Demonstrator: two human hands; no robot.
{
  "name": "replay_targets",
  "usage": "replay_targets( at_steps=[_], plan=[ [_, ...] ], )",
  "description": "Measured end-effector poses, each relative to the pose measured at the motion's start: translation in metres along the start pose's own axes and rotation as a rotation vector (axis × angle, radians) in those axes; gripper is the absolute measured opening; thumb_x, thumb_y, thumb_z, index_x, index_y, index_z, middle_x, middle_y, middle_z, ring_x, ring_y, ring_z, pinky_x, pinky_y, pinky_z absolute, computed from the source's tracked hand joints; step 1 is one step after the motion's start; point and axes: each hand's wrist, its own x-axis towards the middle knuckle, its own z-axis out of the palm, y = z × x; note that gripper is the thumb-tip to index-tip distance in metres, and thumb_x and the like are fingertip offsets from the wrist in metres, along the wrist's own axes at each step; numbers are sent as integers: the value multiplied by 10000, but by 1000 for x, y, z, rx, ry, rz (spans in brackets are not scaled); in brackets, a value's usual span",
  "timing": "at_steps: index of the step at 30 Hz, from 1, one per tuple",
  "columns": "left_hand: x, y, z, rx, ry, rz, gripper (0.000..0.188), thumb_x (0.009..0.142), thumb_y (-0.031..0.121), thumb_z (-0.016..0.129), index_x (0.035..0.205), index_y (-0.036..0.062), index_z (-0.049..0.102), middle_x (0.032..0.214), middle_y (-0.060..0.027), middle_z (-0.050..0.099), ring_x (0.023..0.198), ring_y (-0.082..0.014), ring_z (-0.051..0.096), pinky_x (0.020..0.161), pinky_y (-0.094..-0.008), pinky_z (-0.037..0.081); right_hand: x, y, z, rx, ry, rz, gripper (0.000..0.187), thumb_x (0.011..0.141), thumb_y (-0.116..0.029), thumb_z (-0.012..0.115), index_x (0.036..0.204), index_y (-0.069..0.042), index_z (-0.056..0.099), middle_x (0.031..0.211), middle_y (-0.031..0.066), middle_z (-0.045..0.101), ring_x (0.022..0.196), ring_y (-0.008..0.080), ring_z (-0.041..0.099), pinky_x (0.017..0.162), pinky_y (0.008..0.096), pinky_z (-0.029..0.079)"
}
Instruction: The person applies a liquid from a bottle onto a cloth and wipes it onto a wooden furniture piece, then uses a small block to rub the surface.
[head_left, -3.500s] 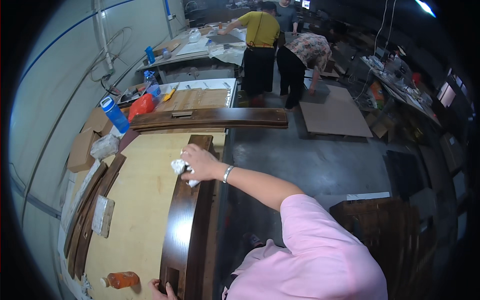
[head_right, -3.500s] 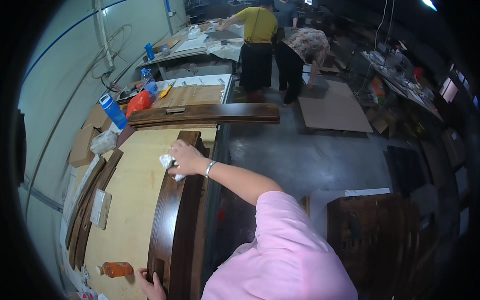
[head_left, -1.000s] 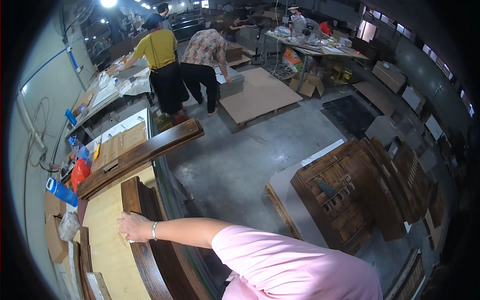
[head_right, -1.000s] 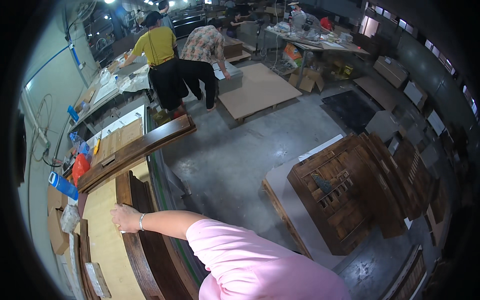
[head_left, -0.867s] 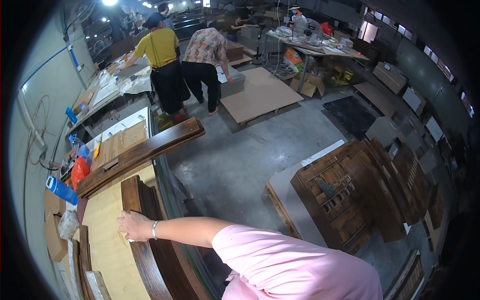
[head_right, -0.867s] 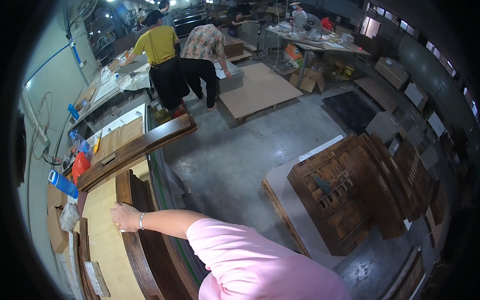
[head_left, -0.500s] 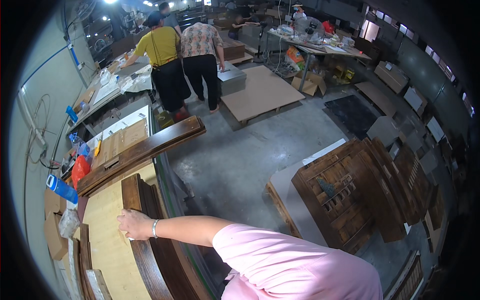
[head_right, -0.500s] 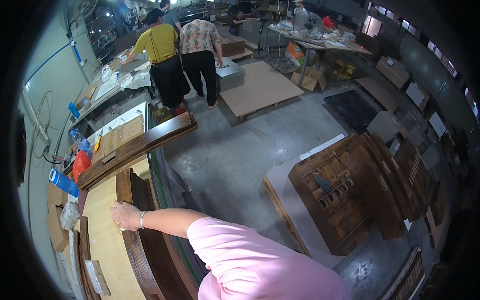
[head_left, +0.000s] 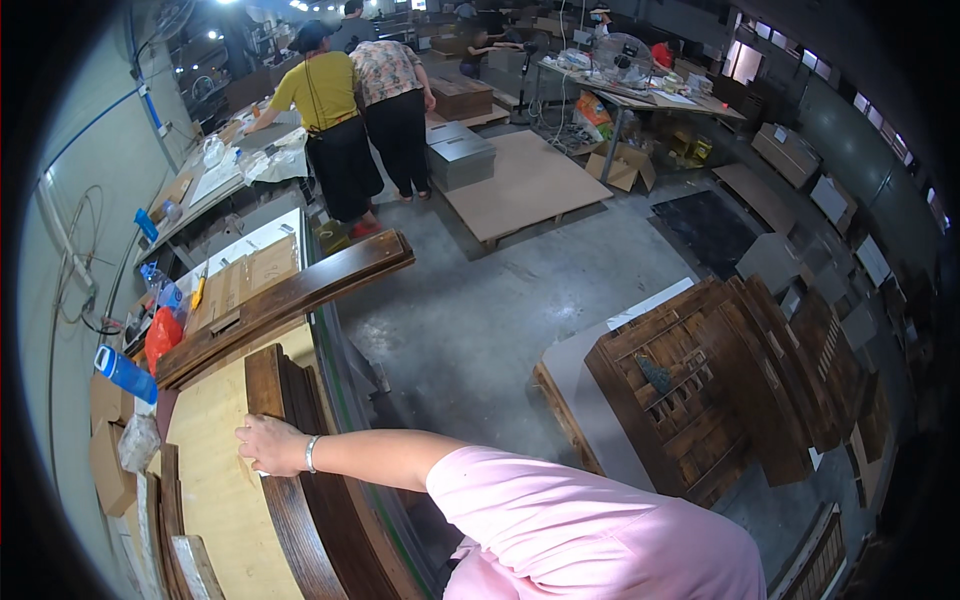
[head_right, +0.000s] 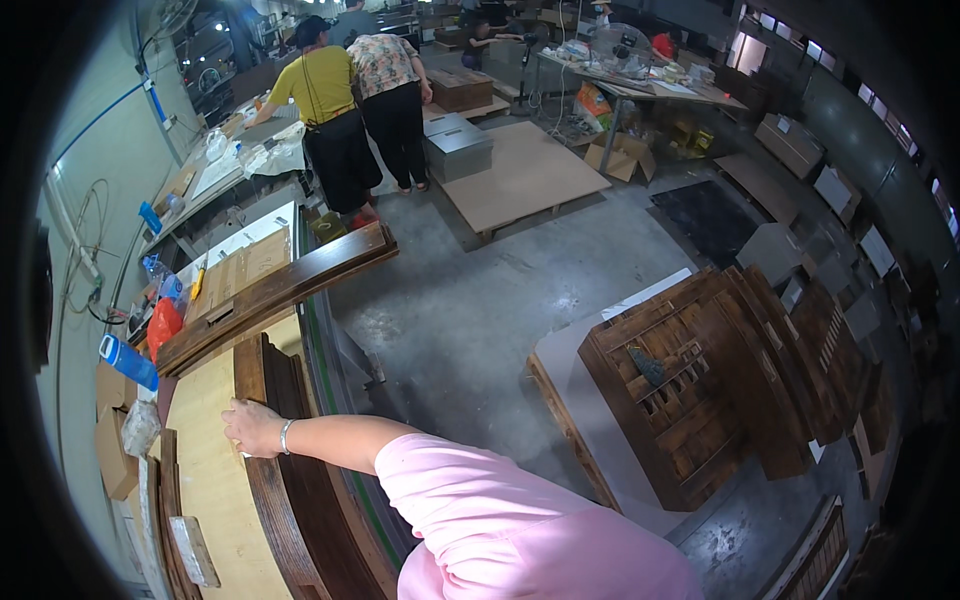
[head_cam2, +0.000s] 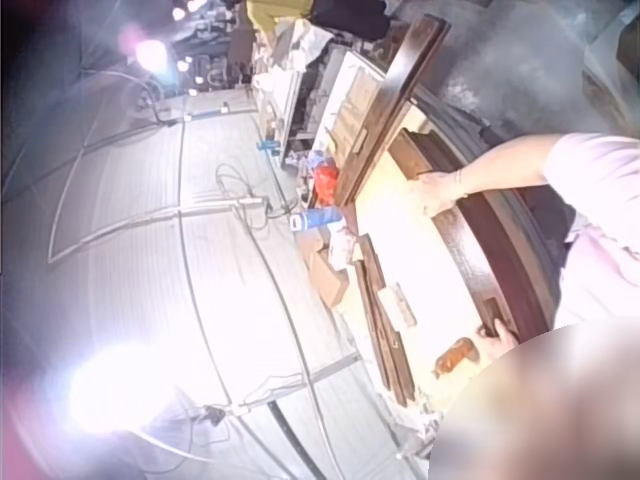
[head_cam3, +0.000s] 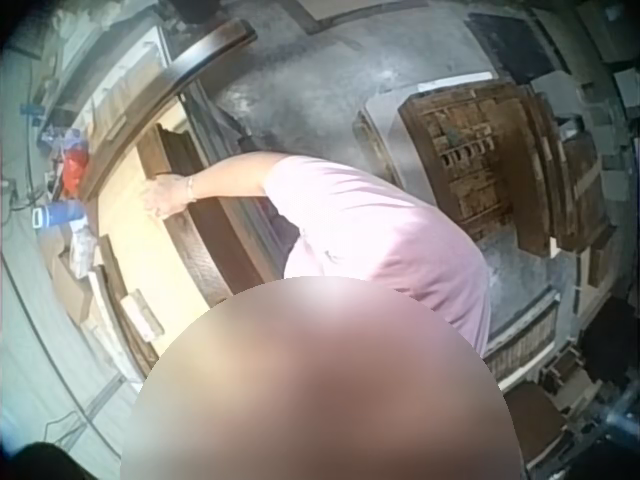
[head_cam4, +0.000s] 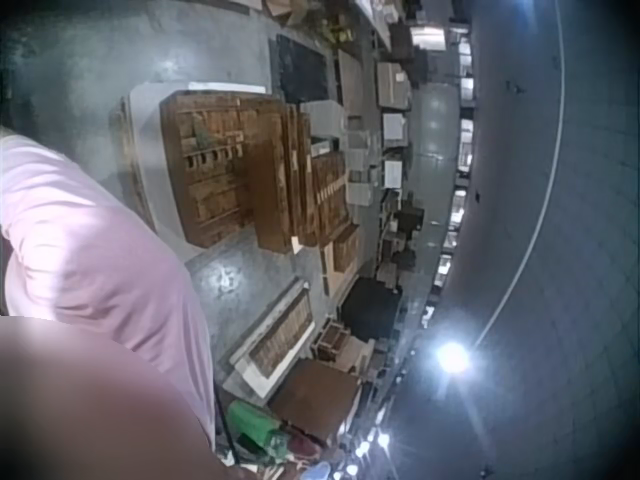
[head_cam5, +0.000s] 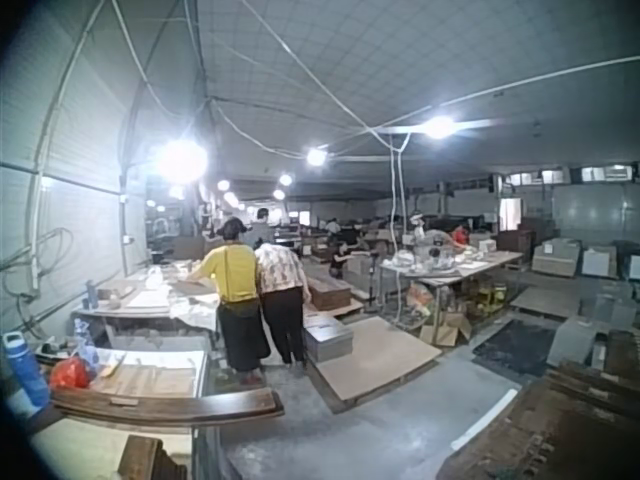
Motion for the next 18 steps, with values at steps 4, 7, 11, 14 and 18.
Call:
replay_targets(
  at_steps=[4,7,11,14,18],
  plan=[
    [0,1,-1,1,-15,-22,460,947,333,610,1297,74,461,1252,-223,585,1145,-376,586,961,-447,451,0,-1,-1,-6,-2,-4,267,839,-307,646,964,-77,692,1064,83,562,1080,273,488,940,390,456],
    [-2,7,-5,14,-25,-30,458,950,345,603,1293,75,464,1262,-218,584,1149,-376,585,963,-450,449,0,0,0,-12,1,-3,268,840,-310,644,964,-77,692,1064,83,563,1078,272,489,944,388,453],
    [-3,10,-6,26,-17,-13,461,954,350,595,1297,75,458,1274,-219,580,1150,-381,583,968,-453,447,0,0,-1,-11,5,-6,264,840,-307,642,962,-78,694,1062,83,564,1078,272,490,949,386,450],
    [-3,9,-7,48,-28,-22,466,957,350,590,1304,72,449,1284,-229,574,1155,-392,581,975,-457,444,0,-2,-2,-11,4,-3,255,841,-299,638,958,-80,694,1057,84,564,1073,272,491,948,386,450],
    [-1,4,-4,19,-32,-25,470,960,345,589,1310,67,441,1289,-244,567,1163,-403,580,981,-460,443,-1,-1,0,-9,14,-3,244,844,-289,631,950,-79,695,1053,85,564,1068,273,491,948,386,448]
  ],
)
